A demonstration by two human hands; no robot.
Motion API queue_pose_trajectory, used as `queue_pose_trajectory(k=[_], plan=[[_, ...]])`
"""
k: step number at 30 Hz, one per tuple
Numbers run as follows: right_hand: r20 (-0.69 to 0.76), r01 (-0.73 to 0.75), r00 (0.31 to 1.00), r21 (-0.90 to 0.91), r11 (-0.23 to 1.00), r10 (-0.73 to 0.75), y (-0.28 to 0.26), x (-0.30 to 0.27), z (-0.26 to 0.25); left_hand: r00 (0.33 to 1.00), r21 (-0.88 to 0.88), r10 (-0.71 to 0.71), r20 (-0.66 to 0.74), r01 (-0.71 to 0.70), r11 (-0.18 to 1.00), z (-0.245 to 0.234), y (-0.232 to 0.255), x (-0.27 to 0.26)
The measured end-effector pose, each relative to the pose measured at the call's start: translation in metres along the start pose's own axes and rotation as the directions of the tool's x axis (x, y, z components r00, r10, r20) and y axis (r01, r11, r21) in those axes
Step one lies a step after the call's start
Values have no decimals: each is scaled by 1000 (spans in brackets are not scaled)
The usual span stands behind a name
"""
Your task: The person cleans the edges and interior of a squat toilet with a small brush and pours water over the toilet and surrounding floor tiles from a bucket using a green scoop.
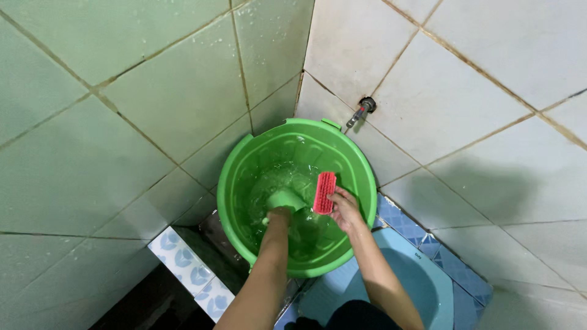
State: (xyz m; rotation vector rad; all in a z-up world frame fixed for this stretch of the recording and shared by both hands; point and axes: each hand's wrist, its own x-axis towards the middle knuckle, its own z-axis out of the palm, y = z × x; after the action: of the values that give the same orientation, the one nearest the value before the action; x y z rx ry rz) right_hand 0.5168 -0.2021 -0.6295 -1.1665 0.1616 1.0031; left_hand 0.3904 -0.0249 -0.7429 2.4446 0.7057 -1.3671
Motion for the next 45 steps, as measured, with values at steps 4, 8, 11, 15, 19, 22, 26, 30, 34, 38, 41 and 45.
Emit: queue_pose_trajectory(k=[4,8,11,15,19,22,26,30,34,38,41,45], plan=[[-46,-55,997,55,997,58,-4,-16,8,998,-707,-50,-38,9,707,0,-21,-5],[121,104,986,85,991,-114,-21,-20,11,990,-946,89,-114,-136,296,-11,-48,-26],[170,224,954,140,965,-246,-45,-24,17,937,-920,163,-308,-337,199,-27,-50,-61],[242,344,883,254,904,-403,-81,-42,32,883,-857,128,-451,-469,212,-46,-57,-156],[280,287,895,232,929,-347,-91,-54,55,728,-730,-102,-678,-649,214,-55,-72,-270],[355,273,882,152,950,-310,-73,-50,91,626,-656,-197,-754,-729,196,-40,-101,-348],[388,545,828,-387,744,-405,1,-54,164,735,-814,-377,-563,-573,99,3,-133,-427],[990,808,109,-143,-572,-93,67,-95,201,776,-891,-493,-393,-455,-6,54,-152,-464],[983,820,178,-171,-546,-40,45,-65,254,731,-912,-639,-238,-395,-112,114,-166,-465],[908,583,249,-419,-696,-338,25,-34,297,738,-858,-647,-192,-447,-255,167,-165,-433],[897,761,181,-388,-520,-404,59,-70,274,748,-806,-641,-174,-482,-344,194,-162,-411],[993,862,114,-115,-494,-31,59,-89,234,734,-814,-651,-195,-491,-310,211,-154,-378]])
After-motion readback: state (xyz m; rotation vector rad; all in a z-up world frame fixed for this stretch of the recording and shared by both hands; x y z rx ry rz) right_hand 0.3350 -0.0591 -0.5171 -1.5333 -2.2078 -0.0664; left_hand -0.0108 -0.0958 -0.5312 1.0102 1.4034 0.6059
